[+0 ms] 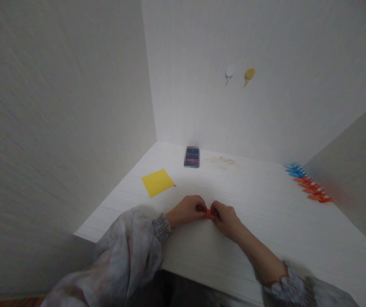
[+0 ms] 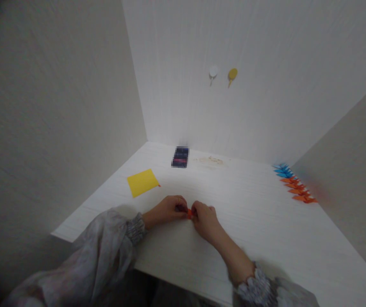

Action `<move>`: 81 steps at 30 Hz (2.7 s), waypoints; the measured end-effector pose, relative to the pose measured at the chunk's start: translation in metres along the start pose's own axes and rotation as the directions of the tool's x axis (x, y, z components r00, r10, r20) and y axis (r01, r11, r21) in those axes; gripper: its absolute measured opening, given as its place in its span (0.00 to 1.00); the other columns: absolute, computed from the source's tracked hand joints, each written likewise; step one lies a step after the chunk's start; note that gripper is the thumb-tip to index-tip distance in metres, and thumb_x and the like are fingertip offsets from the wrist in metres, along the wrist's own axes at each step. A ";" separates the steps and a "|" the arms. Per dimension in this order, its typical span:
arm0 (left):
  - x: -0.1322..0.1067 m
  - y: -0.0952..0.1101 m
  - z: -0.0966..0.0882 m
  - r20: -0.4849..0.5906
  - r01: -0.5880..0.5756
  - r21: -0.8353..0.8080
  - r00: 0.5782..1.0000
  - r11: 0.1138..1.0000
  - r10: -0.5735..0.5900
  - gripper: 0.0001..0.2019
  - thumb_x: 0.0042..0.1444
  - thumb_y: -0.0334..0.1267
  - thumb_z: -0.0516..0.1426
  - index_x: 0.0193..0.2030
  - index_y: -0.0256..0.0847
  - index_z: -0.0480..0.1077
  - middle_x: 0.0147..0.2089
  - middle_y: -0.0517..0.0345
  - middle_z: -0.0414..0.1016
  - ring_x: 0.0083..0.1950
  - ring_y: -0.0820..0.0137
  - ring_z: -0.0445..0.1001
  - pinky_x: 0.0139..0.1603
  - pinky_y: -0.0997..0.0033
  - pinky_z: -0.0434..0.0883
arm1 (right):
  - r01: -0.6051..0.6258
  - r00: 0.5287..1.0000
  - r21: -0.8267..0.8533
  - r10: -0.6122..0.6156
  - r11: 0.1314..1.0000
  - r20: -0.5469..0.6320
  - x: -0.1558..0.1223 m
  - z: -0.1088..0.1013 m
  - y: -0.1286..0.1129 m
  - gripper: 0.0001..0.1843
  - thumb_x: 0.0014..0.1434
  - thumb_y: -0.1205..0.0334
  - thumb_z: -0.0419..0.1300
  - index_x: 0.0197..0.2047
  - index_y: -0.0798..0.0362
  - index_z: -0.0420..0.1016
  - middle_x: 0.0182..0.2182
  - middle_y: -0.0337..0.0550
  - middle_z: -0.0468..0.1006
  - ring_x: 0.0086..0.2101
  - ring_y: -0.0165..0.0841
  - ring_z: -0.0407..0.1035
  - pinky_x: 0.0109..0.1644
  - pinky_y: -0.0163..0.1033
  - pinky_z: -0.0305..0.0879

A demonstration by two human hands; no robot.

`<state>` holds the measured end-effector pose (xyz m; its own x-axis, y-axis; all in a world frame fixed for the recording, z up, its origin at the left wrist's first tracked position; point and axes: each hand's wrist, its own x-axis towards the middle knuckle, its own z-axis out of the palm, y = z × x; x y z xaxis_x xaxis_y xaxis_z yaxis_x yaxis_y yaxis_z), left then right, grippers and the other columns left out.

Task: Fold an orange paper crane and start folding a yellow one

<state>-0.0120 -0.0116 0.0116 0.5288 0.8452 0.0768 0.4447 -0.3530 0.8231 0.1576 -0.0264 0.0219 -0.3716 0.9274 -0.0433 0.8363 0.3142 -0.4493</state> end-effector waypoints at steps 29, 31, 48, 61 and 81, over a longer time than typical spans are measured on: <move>0.003 0.000 0.003 -0.032 0.092 0.018 0.995 0.996 -0.092 0.11 0.41 0.40 0.59 0.30 0.35 0.68 0.29 0.59 0.69 0.28 0.74 0.66 0.28 0.77 0.62 | -0.037 0.999 0.420 0.021 0.907 0.044 0.005 0.002 0.018 0.12 0.44 0.58 0.60 0.30 0.53 0.62 0.20 0.33 0.61 0.22 0.26 0.55 0.24 0.31 0.50; 0.003 0.001 0.003 -0.030 0.074 0.044 0.997 0.996 -0.073 0.10 0.41 0.40 0.59 0.30 0.36 0.68 0.29 0.59 0.69 0.28 0.75 0.66 0.28 0.77 0.62 | -0.043 0.999 0.336 0.046 0.941 0.000 0.005 0.004 0.014 0.13 0.43 0.56 0.61 0.28 0.53 0.63 0.20 0.33 0.62 0.22 0.26 0.56 0.24 0.31 0.50; 0.003 0.008 -0.003 0.063 0.013 0.080 0.998 0.997 -0.018 0.10 0.43 0.36 0.58 0.33 0.36 0.68 0.34 0.56 0.70 0.32 0.73 0.68 0.32 0.76 0.64 | -0.072 0.997 0.342 0.058 0.937 0.050 0.009 0.001 0.022 0.10 0.38 0.72 0.58 0.26 0.53 0.64 0.20 0.32 0.64 0.23 0.25 0.57 0.25 0.30 0.51; -0.001 0.012 -0.005 0.001 0.093 0.021 0.996 0.995 -0.093 0.12 0.40 0.33 0.59 0.35 0.37 0.65 0.32 0.59 0.69 0.32 0.74 0.66 0.32 0.76 0.64 | -0.057 0.994 0.476 0.005 0.878 0.111 0.009 -0.006 0.022 0.14 0.37 0.77 0.53 0.29 0.53 0.63 0.19 0.31 0.61 0.21 0.24 0.55 0.23 0.29 0.50; 0.001 0.008 -0.004 0.021 0.105 -0.024 0.994 0.994 -0.104 0.12 0.40 0.37 0.59 0.33 0.37 0.66 0.30 0.59 0.69 0.31 0.74 0.67 0.30 0.77 0.63 | -0.071 0.997 0.261 0.068 0.963 0.020 0.009 0.001 0.014 0.08 0.42 0.67 0.57 0.29 0.51 0.63 0.18 0.31 0.62 0.21 0.26 0.57 0.25 0.31 0.50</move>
<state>-0.0101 -0.0118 0.0208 0.4949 0.8687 -0.0213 0.4801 -0.2530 0.8399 0.1660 -0.0133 0.0146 -0.3217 0.9424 -0.0913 0.7260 0.1836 -0.6627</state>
